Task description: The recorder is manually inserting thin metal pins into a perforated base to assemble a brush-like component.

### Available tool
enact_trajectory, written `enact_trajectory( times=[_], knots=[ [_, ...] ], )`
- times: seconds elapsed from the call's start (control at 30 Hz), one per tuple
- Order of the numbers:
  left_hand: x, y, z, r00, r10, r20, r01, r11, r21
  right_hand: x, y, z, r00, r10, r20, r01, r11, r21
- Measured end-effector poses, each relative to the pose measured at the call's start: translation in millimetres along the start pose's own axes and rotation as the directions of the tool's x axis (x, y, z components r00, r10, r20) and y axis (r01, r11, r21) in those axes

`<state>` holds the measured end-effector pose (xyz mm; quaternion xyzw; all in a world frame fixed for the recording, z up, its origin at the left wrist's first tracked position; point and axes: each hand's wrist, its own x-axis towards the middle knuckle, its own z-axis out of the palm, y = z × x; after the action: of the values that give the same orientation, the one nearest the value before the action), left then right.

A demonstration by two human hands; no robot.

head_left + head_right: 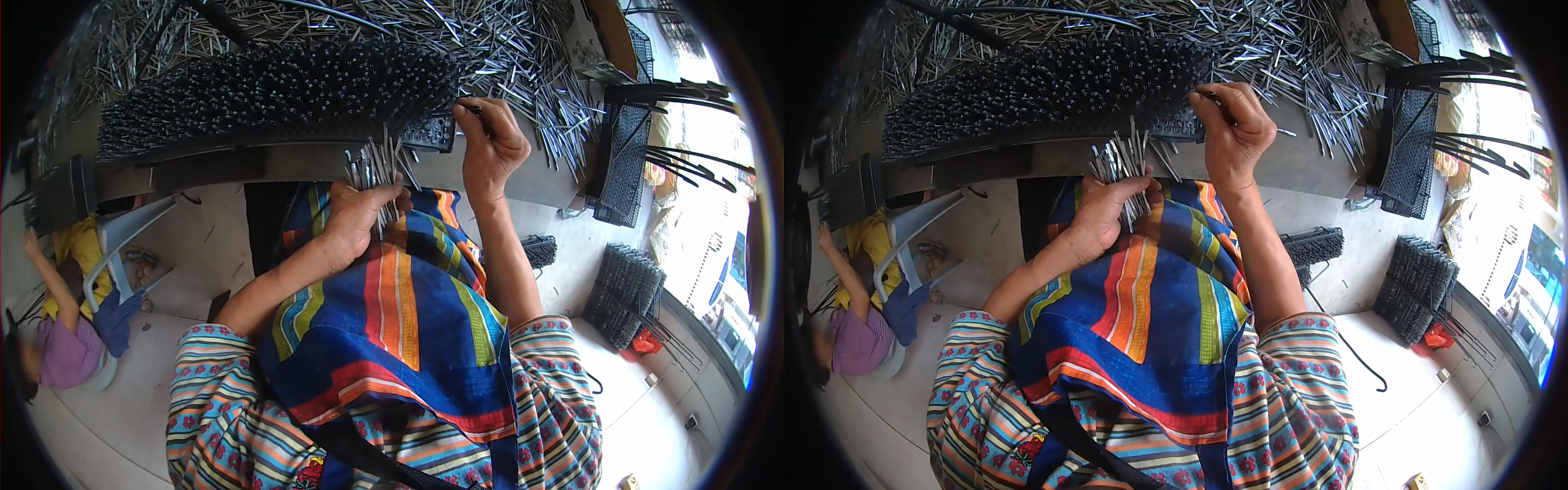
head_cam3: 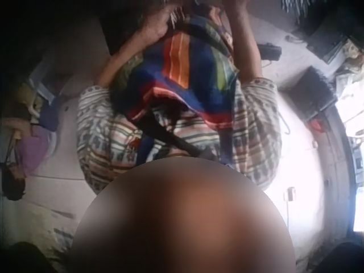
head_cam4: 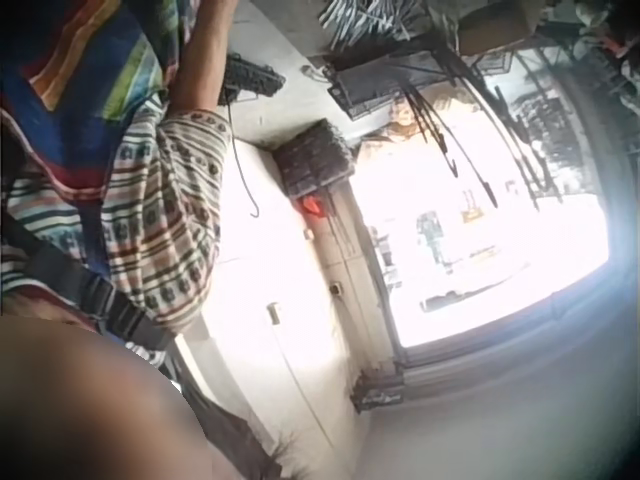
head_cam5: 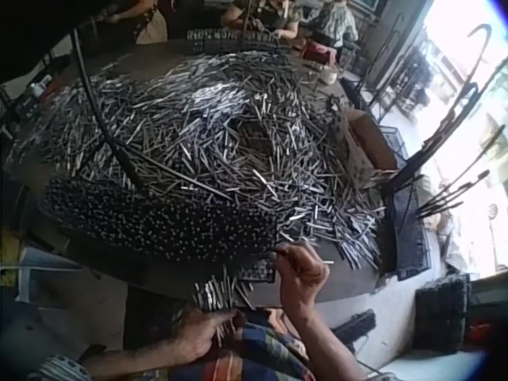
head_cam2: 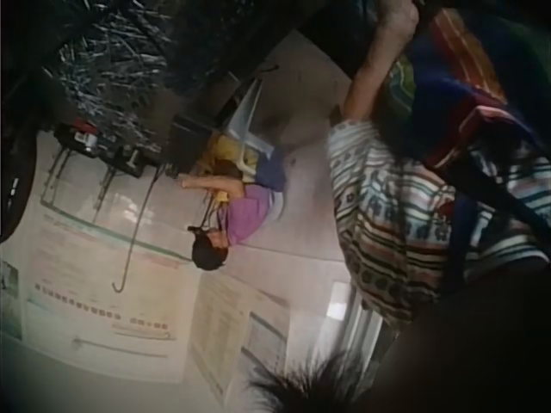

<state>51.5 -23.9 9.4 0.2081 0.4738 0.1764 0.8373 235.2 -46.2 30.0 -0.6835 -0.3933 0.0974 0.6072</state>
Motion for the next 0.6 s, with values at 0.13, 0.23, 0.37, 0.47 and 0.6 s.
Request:
enact_trajectory(
  times=[0.13, 0.23, 0.37, 0.47, 0.6],
  knots=[
    [-5.1, 5.5, 2.1, 1.0, -0.024, 0.008, 0.024, 1.0, -0.002, -1.2, 2.3, 2.7, 0.999, 0.017, 0.03, -0.017, 1.0, -0.026],
    [-4.6, 5.5, 1.8, 0.999, -0.014, 0.047, 0.015, 1.0, -0.014, -2.1, 5.1, 3.6, 0.999, -0.002, 0.049, 0.004, 0.999, -0.045],
    [-1.6, 1.7, 3.3, 1.0, 0.028, -0.005, -0.028, 1.0, -0.007, -4.3, 9.5, 12.0, 0.986, -0.071, 0.148, 0.09, 0.988, -0.127],
    [-3.5, 5.0, 4.5, 1.0, 0.024, -0.01, -0.024, 1.0, 0.001, -5.6, 3.6, 14.5, 0.991, -0.07, 0.116, 0.099, 0.959, -0.264],
    [-1.6, 5.3, 3.5, 1.0, -0.002, -0.026, 0.001, 1.0, -0.024, -2.0, 7.5, 18.4, 0.985, -0.139, 0.098, 0.159, 0.956, -0.248]
  ],
)
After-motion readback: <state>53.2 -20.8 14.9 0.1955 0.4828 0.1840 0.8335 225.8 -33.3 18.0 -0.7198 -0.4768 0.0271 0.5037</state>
